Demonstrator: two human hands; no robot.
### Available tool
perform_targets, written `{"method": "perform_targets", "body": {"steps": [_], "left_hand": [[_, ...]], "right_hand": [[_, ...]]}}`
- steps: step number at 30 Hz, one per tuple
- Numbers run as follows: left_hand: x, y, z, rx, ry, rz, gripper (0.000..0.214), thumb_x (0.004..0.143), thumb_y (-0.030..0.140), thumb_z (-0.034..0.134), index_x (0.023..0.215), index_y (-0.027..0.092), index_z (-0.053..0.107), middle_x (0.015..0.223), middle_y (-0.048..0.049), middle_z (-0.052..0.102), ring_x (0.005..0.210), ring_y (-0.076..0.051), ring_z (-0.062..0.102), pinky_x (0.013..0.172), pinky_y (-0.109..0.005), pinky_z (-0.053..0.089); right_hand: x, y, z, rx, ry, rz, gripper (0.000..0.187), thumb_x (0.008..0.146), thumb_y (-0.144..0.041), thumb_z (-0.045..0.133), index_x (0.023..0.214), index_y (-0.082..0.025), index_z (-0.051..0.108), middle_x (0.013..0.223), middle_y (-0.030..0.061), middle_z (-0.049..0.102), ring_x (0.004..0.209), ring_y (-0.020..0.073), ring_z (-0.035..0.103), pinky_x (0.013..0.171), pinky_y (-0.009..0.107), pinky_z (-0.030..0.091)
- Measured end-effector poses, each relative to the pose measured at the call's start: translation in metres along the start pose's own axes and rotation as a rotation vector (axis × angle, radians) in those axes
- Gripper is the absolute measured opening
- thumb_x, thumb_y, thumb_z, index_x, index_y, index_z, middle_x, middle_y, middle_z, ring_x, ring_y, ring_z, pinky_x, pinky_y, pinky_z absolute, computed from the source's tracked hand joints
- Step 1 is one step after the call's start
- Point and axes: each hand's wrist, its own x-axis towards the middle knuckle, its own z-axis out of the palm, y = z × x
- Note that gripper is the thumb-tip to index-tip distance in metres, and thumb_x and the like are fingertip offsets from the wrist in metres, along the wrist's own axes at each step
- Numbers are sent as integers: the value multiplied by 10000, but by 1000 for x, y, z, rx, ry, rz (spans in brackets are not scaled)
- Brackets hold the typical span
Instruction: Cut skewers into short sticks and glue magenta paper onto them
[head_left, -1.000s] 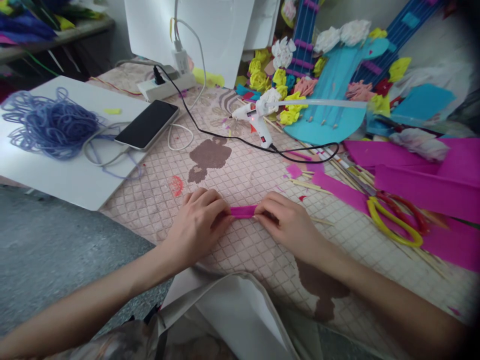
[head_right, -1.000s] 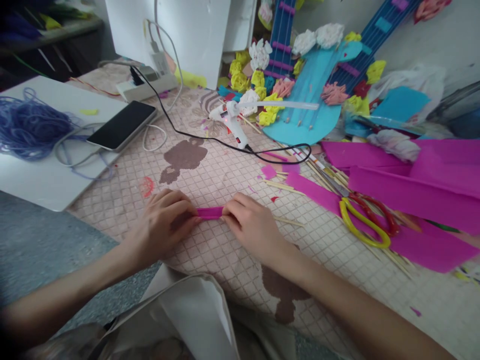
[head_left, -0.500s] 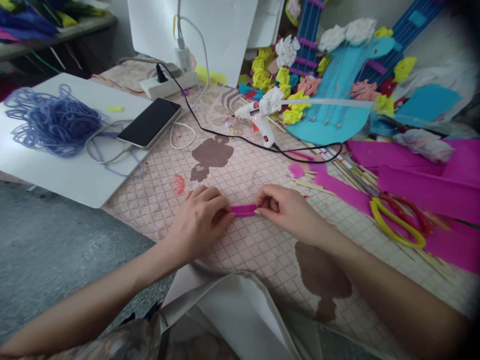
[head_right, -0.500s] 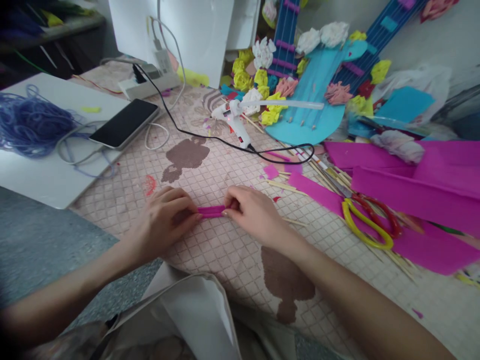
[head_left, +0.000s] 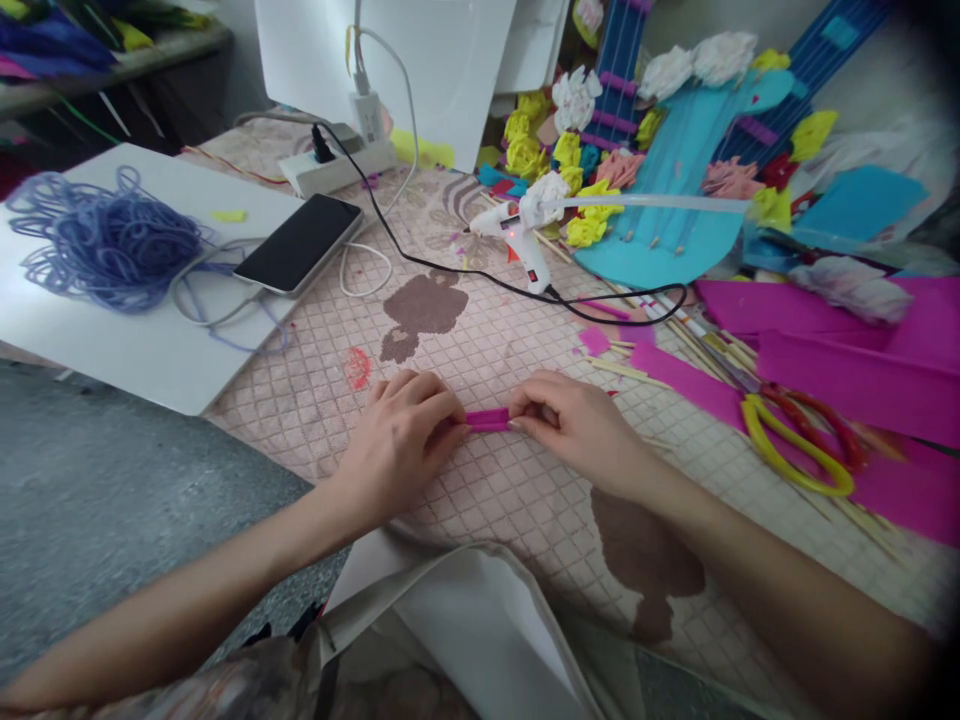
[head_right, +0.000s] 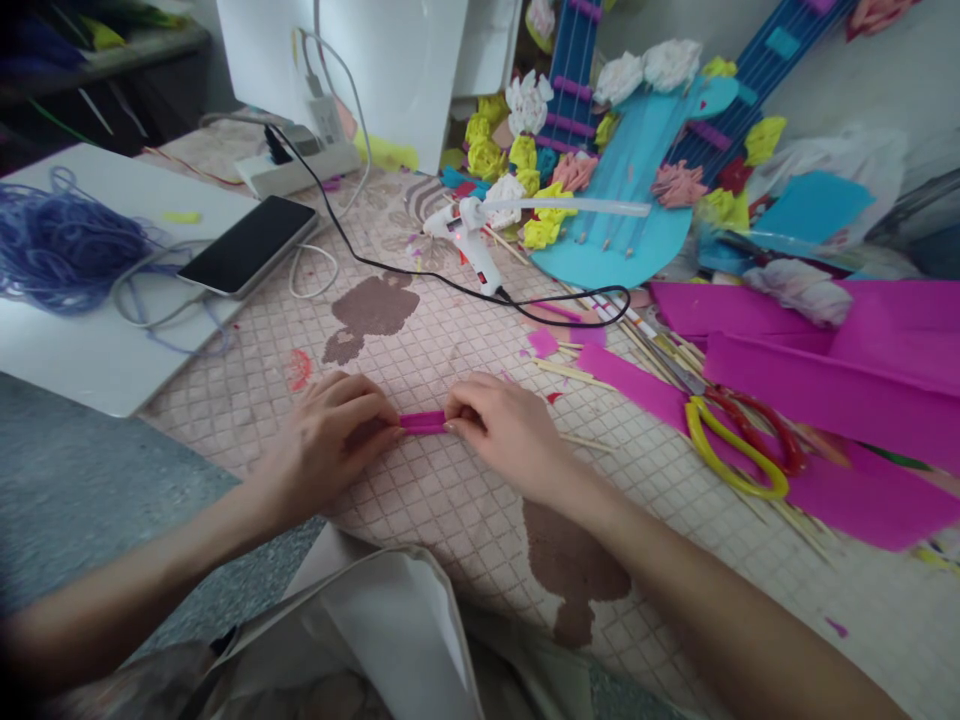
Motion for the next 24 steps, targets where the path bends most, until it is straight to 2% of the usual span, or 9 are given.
{"method": "perform_targets", "body": {"steps": [8, 14, 19, 24], "left_hand": [[-2, 2, -1, 1, -8, -12, 128, 886, 251, 540, 812, 179, 615, 838, -43, 578, 821, -191, 482, 768, -352, 398], [-2, 4, -1, -89, 70, -14, 121, 900, 216, 507, 877, 168, 617, 885, -54, 588, 838, -183, 497, 772, -351, 420], [0, 6, 2, -21, 33, 6, 74, 858, 235, 582, 846, 185, 636, 868, -55, 590, 858, -205, 487, 774, -371, 410], [2, 6, 2, 23, 11, 27, 129, 883, 248, 543, 800, 181, 616, 842, -55, 590, 849, -204, 487, 786, -377, 396]], "right_hand": [[-6, 0, 4, 0, 43, 7, 93, 809, -126, 621, 751, -197, 608, 773, -21, 571, 710, 116, 511, 614, 256, 337], [-6, 0, 5, -11, 48, -6, 102, 811, -117, 611, 750, -196, 590, 789, -19, 580, 721, 119, 517, 619, 256, 335], [-5, 0, 5, -12, 38, -7, 97, 817, -124, 599, 756, -201, 596, 794, -17, 585, 721, 122, 519, 616, 260, 337], [-5, -1, 6, -16, 67, 12, 106, 799, -111, 604, 749, -203, 592, 793, -16, 589, 703, 121, 515, 607, 262, 339]]}}
